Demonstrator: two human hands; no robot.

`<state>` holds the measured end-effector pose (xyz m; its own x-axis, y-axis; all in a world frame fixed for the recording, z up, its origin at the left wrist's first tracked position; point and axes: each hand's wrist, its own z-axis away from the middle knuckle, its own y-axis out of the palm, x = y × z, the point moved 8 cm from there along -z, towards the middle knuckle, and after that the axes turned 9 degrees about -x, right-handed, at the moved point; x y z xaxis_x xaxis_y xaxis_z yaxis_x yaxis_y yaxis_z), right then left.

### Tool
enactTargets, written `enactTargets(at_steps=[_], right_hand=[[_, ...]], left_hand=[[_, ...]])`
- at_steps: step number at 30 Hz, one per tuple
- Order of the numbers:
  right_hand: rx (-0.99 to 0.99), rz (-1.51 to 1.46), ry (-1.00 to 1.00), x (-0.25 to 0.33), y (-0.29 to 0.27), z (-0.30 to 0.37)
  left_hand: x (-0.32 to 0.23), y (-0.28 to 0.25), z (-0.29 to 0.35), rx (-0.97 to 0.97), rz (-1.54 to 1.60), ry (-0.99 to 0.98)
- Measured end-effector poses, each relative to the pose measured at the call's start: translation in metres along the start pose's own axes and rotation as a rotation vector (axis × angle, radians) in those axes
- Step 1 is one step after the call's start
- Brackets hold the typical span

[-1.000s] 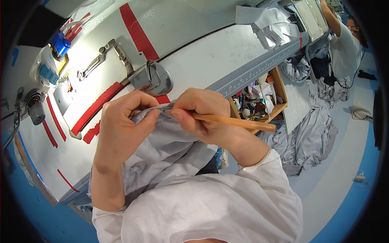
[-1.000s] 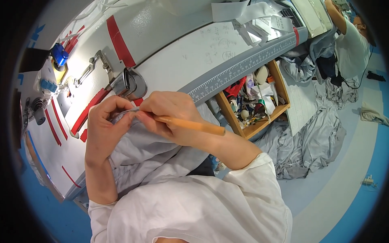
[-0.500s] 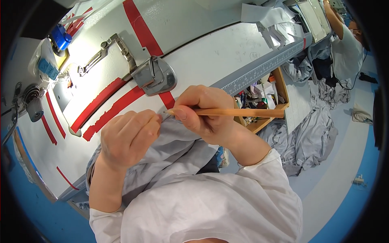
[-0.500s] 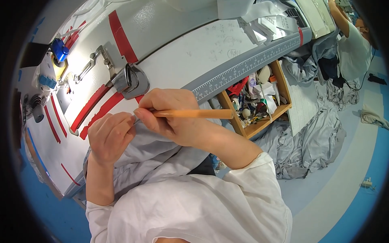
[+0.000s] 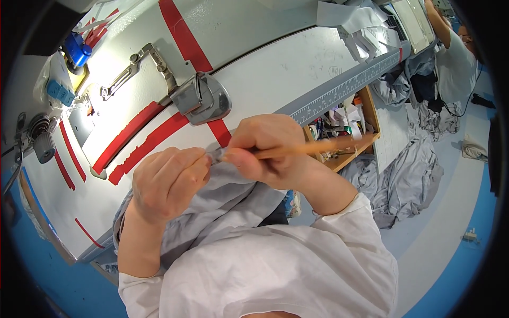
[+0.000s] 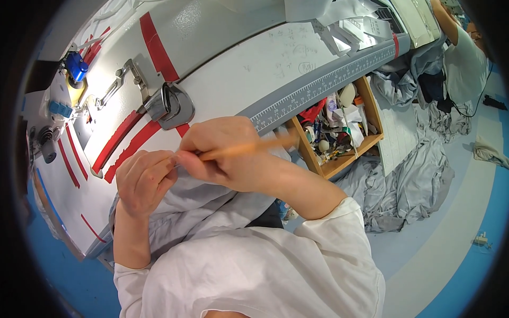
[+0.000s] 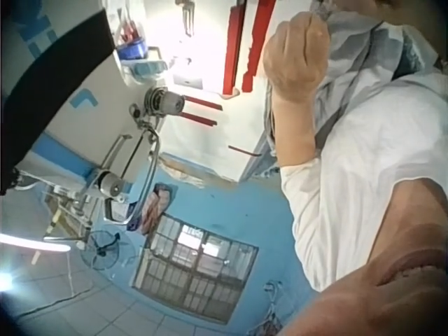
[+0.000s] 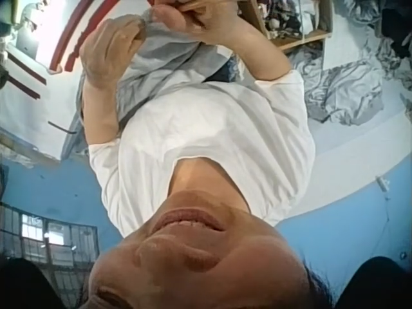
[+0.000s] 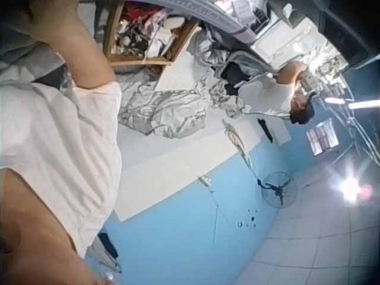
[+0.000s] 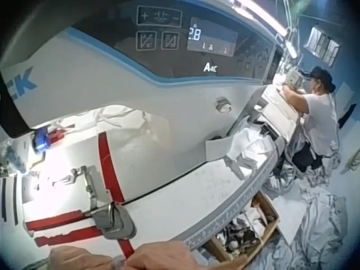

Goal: Sewing fabric to create pillowcases using an industrial sewing machine.

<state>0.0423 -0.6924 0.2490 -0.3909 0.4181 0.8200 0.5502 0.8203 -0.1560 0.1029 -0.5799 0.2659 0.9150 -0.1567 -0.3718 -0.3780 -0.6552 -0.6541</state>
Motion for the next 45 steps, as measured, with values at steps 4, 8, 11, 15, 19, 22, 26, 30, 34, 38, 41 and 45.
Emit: enactTargets(at_steps=[4, 8, 11, 15, 19, 22, 26, 30, 34, 38, 41, 45], right_hand=[[-0.095, -0.168, 0.137, -0.008, -0.006, 0.003], [-0.288, -0.373, 0.188, -0.013, -0.032, 0.017], [-0.428, -0.22, -0.032, -0.002, -0.081, 0.047], [-0.69, 0.368, 0.236, -0.036, -0.159, 0.138], [-0.49, 1.176, 0.451, -0.093, -0.209, 0.233], [-0.355, 1.244, 0.673, -0.138, -0.24, 0.288], [-0.119, 1.593, 0.943, -0.145, -0.252, 0.293], [-0.488, 0.918, 0.567, -0.07, -0.183, 0.201], [-0.094, 0.672, -0.061, 0.036, -0.042, 0.084], [0.047, 0.521, -0.01, 0.049, 0.037, 0.012], [0.104, 0.53, -0.022, 0.042, 0.066, -0.006], [0.219, 0.529, -0.088, 0.039, 0.08, -0.005]], left_hand=[[0.0, -0.002, -0.001, -0.046, 0.003, -0.01], [0.0, -0.003, 0.001, -0.027, -0.029, -0.018], [0.001, -0.008, 0.004, -0.001, -0.004, -0.038], [0.004, -0.016, 0.009, -0.01, -0.028, -0.061], [0.015, -0.021, 0.015, -0.005, 0.093, -0.194], [0.026, -0.027, 0.02, -0.013, 0.143, -0.297], [0.04, -0.039, 0.026, 0.017, 0.16, -0.327], [0.05, -0.05, 0.035, 0.024, 0.191, -0.382], [0.052, -0.056, 0.039, 0.016, 0.149, -0.405], [0.049, -0.061, 0.039, 0.021, 0.178, -0.365], [0.051, -0.068, 0.043, 0.022, 0.192, -0.361], [0.053, -0.073, 0.049, 0.029, 0.19, -0.346]])
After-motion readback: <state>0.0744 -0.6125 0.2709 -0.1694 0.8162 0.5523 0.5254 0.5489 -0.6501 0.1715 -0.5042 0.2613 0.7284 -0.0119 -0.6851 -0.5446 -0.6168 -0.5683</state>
